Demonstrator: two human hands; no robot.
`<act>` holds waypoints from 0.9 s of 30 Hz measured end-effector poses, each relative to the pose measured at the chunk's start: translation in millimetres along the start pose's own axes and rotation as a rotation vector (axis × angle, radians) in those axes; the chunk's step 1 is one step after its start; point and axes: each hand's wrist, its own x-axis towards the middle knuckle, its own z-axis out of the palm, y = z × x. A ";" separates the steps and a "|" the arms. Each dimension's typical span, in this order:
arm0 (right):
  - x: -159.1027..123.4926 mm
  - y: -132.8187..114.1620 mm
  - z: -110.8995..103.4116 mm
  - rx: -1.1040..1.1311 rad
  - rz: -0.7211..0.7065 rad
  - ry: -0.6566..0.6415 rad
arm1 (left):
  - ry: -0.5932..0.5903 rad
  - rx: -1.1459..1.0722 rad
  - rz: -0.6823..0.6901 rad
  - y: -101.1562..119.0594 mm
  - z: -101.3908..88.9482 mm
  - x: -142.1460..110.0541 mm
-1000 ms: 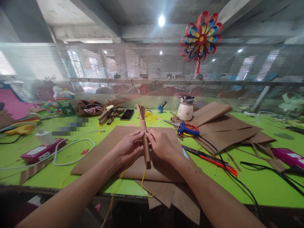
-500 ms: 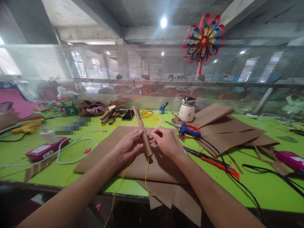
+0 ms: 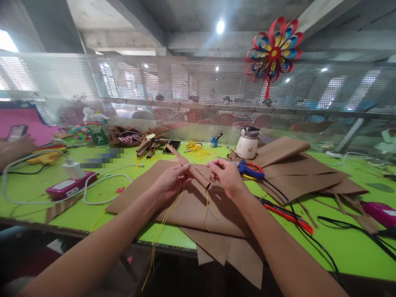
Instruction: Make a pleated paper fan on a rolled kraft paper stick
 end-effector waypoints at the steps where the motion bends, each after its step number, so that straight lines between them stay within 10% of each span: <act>1: 1.1 1.3 -1.6 -0.014 0.004 0.002 | 0.020 0.020 0.004 0.0 -3.1 2.8; 9: 3.2 22.1 -3.6 -0.116 0.064 -0.044 | 0.103 0.197 -0.007 14.5 -19.6 9.2; 20: 2.3 -0.4 1.3 0.143 -0.002 -0.015 | -0.090 0.175 0.071 28.5 33.8 -7.1; 27: 0.1 -8.2 -0.9 0.262 -0.007 -0.033 | -0.196 0.179 0.030 18.5 34.3 2.3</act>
